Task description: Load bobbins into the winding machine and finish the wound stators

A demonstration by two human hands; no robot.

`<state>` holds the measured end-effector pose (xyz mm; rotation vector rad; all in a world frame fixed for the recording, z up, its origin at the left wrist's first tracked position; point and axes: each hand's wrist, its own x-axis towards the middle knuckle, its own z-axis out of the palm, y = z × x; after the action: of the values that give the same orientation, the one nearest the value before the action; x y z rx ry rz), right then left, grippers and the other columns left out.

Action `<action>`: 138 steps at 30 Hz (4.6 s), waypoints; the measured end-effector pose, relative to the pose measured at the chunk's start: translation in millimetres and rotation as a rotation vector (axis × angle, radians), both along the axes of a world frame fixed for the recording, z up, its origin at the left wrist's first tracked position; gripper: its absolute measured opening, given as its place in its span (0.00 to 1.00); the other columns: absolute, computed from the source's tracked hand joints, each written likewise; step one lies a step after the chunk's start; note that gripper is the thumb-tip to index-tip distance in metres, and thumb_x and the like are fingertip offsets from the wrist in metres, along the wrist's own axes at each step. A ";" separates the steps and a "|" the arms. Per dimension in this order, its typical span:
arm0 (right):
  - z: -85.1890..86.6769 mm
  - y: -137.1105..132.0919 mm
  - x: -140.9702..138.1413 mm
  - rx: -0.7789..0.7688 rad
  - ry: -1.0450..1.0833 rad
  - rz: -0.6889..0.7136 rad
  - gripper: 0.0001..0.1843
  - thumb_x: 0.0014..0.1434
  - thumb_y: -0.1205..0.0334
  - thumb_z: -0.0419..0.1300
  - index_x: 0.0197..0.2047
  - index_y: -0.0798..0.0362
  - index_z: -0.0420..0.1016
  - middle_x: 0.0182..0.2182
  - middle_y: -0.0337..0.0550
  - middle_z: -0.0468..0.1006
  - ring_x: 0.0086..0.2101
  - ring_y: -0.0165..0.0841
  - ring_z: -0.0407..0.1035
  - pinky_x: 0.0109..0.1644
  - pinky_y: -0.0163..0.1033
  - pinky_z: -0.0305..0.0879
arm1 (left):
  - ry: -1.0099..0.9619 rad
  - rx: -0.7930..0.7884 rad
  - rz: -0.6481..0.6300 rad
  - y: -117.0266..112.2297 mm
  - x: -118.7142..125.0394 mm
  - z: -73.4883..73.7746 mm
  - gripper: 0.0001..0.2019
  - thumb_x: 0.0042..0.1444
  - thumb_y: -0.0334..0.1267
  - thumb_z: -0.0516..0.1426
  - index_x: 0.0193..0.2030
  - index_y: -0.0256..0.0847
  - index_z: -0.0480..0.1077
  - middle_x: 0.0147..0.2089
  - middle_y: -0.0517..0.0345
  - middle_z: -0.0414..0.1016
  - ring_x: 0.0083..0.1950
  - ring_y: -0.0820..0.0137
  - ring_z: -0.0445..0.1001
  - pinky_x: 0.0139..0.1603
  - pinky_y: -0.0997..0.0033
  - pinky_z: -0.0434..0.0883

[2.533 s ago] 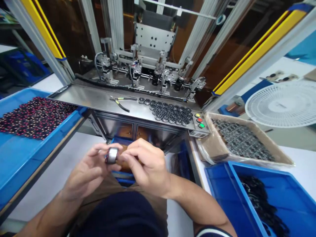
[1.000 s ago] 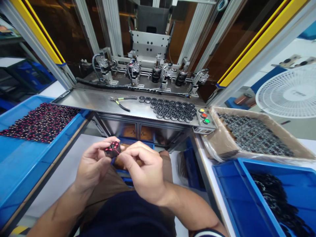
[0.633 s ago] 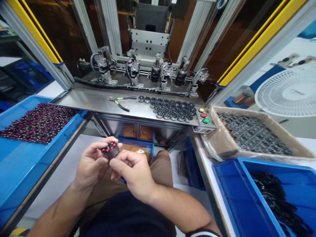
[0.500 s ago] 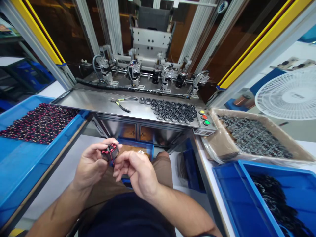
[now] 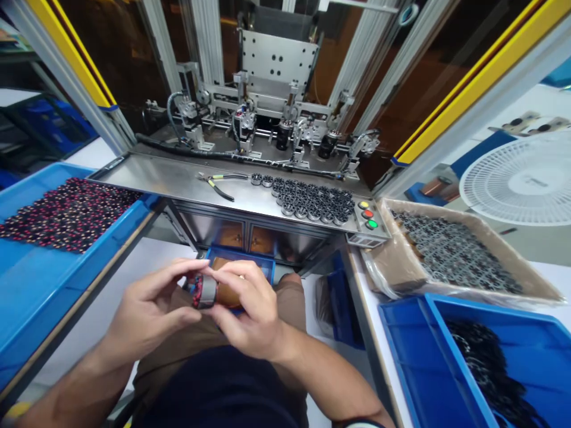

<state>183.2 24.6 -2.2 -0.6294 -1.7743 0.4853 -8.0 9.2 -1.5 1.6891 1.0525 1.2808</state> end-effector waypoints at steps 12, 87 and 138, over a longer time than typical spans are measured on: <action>11.4 -4.6 10.9 -0.026 0.053 0.070 0.08 0.55 0.69 0.64 0.40 0.52 0.76 0.30 0.44 0.76 0.31 0.34 0.70 0.35 0.42 0.70 | 0.112 0.122 0.013 -1.1 7.8 6.6 0.24 0.50 0.33 0.67 0.55 0.46 0.74 0.49 0.50 0.78 0.50 0.60 0.73 0.52 0.63 0.71; 3.3 213.0 -21.8 -0.313 -0.614 -0.048 0.30 0.70 0.48 0.31 0.57 0.54 0.65 0.44 0.51 0.75 0.37 0.36 0.75 0.42 0.43 0.72 | -0.526 -0.138 0.184 -10.9 -44.3 -3.5 0.20 0.52 0.26 0.65 0.52 0.41 0.74 0.54 0.48 0.79 0.49 0.65 0.80 0.51 0.70 0.77; -41.9 -12.7 14.2 -0.313 -0.125 0.391 0.41 0.47 0.74 0.56 0.66 0.53 0.58 0.44 0.52 0.72 0.42 0.39 0.70 0.45 0.47 0.73 | -0.254 0.043 0.220 -12.3 10.5 -2.5 0.13 0.56 0.25 0.60 0.46 0.43 0.75 0.51 0.52 0.78 0.56 0.65 0.75 0.57 0.65 0.73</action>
<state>197.3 11.8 -44.1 -0.5344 -1.9666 1.0255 2.5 -3.1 -4.0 1.4238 1.0841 1.6211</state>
